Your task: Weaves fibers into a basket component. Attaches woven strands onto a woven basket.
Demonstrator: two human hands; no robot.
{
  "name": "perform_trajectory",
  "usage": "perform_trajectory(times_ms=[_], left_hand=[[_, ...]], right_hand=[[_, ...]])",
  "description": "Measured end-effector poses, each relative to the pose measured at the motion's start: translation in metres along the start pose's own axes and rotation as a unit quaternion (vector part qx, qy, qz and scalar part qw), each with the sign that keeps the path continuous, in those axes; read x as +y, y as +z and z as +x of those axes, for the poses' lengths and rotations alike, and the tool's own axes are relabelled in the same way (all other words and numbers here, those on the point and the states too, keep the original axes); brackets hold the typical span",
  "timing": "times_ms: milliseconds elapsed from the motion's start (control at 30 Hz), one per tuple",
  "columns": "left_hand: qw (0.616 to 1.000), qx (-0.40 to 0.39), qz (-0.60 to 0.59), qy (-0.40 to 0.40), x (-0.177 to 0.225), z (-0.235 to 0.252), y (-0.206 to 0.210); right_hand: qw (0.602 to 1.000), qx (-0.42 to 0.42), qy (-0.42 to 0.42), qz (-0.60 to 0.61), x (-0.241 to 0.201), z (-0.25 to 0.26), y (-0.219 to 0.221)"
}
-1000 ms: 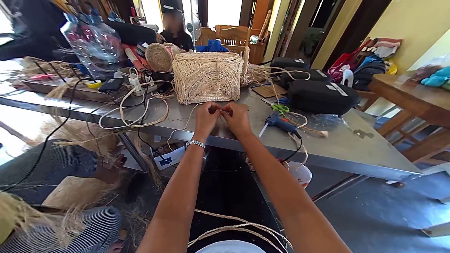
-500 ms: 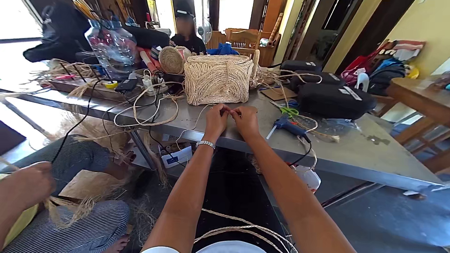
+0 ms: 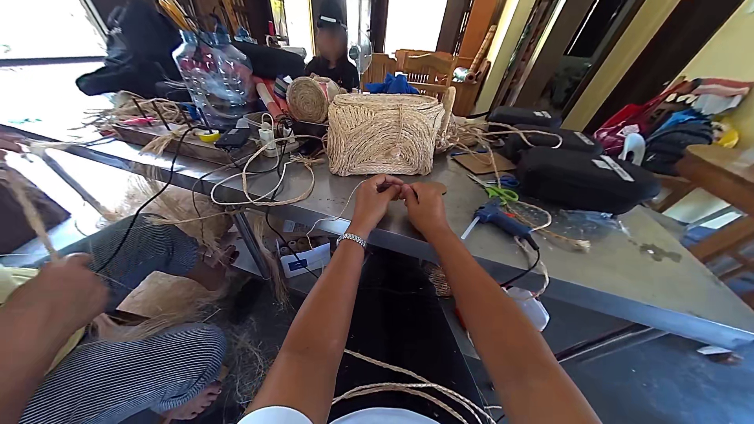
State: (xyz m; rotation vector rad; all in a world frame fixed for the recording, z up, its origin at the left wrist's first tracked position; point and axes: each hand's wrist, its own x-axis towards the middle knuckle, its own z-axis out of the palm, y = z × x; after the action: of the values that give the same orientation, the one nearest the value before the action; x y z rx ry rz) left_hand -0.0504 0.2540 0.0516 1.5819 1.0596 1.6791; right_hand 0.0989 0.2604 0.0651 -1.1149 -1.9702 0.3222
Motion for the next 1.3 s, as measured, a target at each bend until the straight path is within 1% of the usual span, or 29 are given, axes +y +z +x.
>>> perform_trajectory(times_ms=[367, 467, 533, 600, 700, 767, 800, 833, 867, 933, 967, 1000, 1033, 1100, 1300], left_hand=[[0.998, -0.005, -0.066, -0.006, 0.002, -0.001, -0.001], [0.997, 0.012, -0.067, -0.023, 0.002, -0.001, -0.003], [0.996, 0.053, -0.064, -0.020, 0.000, 0.000, -0.004], [0.991, 0.128, -0.039, -0.007, -0.003, 0.000, -0.004], [0.966, 0.257, 0.028, -0.005, 0.000, -0.002, -0.004], [0.950, 0.303, 0.076, 0.001, 0.007, -0.005, 0.000], [0.949, 0.301, 0.098, 0.005, 0.009, -0.006, 0.001], [0.954, 0.276, 0.119, 0.009, 0.010, -0.008, 0.002], [0.963, 0.230, 0.142, 0.011, 0.012, -0.010, 0.002], [0.977, 0.113, 0.178, 0.010, 0.013, -0.009, 0.002], [0.981, 0.064, 0.185, 0.010, 0.012, -0.007, 0.003], [0.981, 0.032, 0.189, 0.014, 0.010, -0.005, 0.004], [0.982, 0.014, 0.190, 0.018, 0.008, -0.003, 0.005], [0.983, 0.008, 0.183, 0.019, 0.006, -0.002, 0.004], [0.988, 0.004, 0.155, 0.023, 0.004, -0.002, 0.003]], right_hand=[[1.000, -0.002, -0.019, -0.004, 0.002, 0.000, 0.000], [0.999, -0.017, -0.032, -0.001, 0.003, 0.000, 0.002], [0.999, -0.029, -0.036, -0.011, 0.001, -0.001, 0.002], [0.999, -0.020, -0.012, -0.033, -0.005, -0.003, 0.000], [0.996, 0.065, 0.035, -0.041, -0.007, -0.006, -0.004], [0.990, 0.119, 0.075, -0.032, -0.006, -0.007, -0.008], [0.988, 0.132, 0.079, -0.031, -0.005, -0.007, -0.010], [0.987, 0.140, 0.065, -0.034, -0.003, -0.007, -0.011], [0.988, 0.146, 0.040, -0.040, -0.002, -0.006, -0.011], [0.989, 0.138, -0.036, -0.048, 0.000, -0.005, -0.006], [0.989, 0.120, -0.071, -0.051, 0.000, -0.004, -0.003], [0.991, 0.090, -0.087, -0.056, -0.002, -0.004, -0.001], [0.992, 0.061, -0.086, -0.065, -0.004, -0.004, 0.001], [0.993, 0.040, -0.077, -0.077, -0.005, -0.003, 0.004], [0.992, 0.085, -0.070, -0.066, -0.003, -0.006, 0.000]])
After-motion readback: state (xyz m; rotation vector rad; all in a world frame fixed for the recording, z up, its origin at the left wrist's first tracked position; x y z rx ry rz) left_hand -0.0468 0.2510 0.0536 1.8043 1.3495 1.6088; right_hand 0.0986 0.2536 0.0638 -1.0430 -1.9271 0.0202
